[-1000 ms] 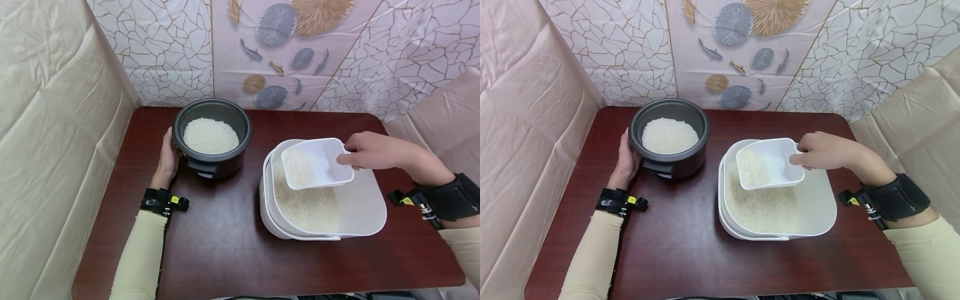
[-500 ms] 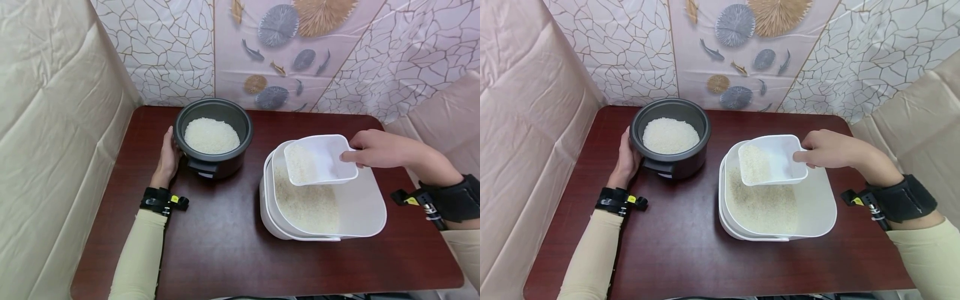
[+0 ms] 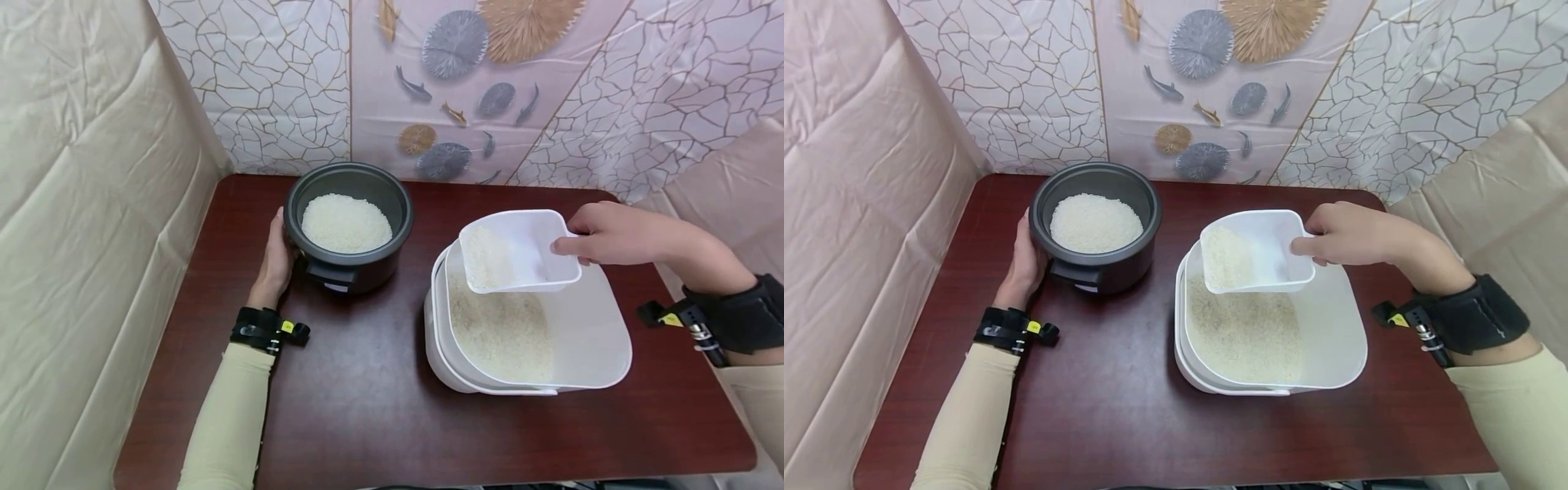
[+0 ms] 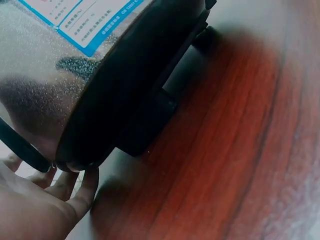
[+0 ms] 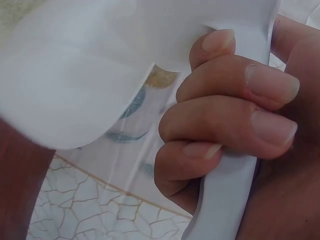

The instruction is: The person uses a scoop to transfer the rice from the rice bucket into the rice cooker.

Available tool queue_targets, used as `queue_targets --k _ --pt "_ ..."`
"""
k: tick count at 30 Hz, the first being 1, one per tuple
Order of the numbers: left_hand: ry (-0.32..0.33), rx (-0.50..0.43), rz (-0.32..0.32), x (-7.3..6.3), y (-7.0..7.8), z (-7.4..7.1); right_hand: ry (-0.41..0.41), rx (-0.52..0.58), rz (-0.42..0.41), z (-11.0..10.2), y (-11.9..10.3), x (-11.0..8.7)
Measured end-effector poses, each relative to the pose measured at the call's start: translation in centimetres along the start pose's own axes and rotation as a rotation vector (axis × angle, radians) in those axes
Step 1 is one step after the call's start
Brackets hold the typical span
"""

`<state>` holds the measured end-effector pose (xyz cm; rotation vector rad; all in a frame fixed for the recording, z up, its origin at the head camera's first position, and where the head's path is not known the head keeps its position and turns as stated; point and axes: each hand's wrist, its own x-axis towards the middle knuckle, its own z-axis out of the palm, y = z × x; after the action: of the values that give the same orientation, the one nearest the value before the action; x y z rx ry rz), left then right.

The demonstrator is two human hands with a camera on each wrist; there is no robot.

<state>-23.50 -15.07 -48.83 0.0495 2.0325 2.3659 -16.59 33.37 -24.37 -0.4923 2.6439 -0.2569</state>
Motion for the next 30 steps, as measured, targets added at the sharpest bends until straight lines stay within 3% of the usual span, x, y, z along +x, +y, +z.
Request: queue_targets --k 10,14,21,30 --pt "-0.003 0.016 0.026 0.0 0.7 0.3 -0.007 0.041 0.021 -2.1 -2.4 2.6" --pt "-0.005 0.014 0.042 0.1 0.7 0.3 0.008 0.053 -0.008 -2.9 -3.5 3.9" --pt "-0.008 0.057 0.055 0.1 0.8 0.2 0.010 0.087 -0.051 -4.0 -5.3 7.1" --pt "0.004 0.021 0.100 0.3 0.8 0.4 -0.036 0.120 -0.051 -4.9 -7.4 10.6"
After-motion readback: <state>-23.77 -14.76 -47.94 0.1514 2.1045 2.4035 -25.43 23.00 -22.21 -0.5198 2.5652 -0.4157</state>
